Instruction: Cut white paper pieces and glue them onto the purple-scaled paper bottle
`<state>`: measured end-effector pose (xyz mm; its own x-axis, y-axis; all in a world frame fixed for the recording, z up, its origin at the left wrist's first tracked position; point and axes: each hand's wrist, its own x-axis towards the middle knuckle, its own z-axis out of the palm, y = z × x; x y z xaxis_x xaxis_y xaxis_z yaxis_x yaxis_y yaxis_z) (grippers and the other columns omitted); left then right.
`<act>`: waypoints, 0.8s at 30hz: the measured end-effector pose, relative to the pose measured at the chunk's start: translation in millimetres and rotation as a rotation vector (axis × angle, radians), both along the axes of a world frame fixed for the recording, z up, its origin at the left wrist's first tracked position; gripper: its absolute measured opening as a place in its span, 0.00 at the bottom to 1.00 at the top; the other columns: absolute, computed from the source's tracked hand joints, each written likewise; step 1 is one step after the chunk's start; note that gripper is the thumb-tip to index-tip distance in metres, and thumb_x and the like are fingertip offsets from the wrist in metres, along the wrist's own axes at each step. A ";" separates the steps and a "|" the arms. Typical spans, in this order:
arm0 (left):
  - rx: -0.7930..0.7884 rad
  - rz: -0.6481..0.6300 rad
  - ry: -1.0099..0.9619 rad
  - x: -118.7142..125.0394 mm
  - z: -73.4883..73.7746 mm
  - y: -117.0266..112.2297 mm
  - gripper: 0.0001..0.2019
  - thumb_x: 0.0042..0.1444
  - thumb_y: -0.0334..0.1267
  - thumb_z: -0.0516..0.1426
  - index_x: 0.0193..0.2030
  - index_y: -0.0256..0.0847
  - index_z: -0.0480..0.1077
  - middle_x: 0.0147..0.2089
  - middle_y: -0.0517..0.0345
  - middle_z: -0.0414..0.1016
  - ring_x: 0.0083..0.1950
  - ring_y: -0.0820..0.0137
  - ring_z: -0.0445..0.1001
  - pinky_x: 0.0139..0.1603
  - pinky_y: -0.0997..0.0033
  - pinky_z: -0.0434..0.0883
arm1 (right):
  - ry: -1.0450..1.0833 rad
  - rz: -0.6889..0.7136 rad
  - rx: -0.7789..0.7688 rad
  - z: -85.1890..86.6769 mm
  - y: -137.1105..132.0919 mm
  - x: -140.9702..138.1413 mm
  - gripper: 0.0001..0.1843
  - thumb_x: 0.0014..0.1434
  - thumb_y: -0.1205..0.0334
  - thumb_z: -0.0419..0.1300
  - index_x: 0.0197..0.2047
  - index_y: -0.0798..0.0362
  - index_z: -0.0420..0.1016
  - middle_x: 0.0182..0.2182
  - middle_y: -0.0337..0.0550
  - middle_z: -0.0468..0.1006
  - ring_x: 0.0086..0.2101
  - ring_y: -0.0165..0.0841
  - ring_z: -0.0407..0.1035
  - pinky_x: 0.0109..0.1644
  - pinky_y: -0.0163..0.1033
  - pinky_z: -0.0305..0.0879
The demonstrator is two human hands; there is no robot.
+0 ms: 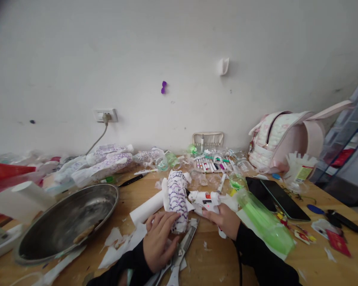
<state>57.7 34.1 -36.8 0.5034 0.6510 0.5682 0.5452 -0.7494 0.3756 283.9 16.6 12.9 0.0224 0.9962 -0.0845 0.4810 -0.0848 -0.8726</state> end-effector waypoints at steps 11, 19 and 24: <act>0.254 0.114 0.090 2.2 0.4 2.8 0.18 0.48 0.36 0.55 0.47 0.57 0.68 0.43 0.60 0.73 0.46 0.61 0.66 0.53 0.54 0.48 | 0.192 -0.027 -0.054 -6.9 3.3 2.1 0.24 0.47 0.43 0.53 0.24 0.59 0.72 0.08 0.30 0.57 0.12 0.23 0.50 0.19 0.32 0.46; 0.246 0.179 0.141 0.6 13.2 1.3 0.12 0.49 0.34 0.54 0.41 0.50 0.70 0.42 0.58 0.73 0.45 0.62 0.65 0.53 0.55 0.47 | 0.554 -0.045 -0.017 -6.1 1.1 -15.6 0.21 0.44 0.46 0.57 0.25 0.58 0.74 0.20 0.41 0.73 0.14 0.22 0.56 0.18 0.32 0.54; 0.233 0.227 0.131 -3.4 13.5 10.0 0.07 0.48 0.32 0.53 0.34 0.47 0.70 0.41 0.57 0.72 0.44 0.62 0.66 0.52 0.54 0.49 | 0.633 -0.107 -0.046 -7.7 -1.8 -24.2 0.23 0.42 0.44 0.57 0.24 0.58 0.73 0.17 0.39 0.71 0.13 0.23 0.56 0.15 0.32 0.56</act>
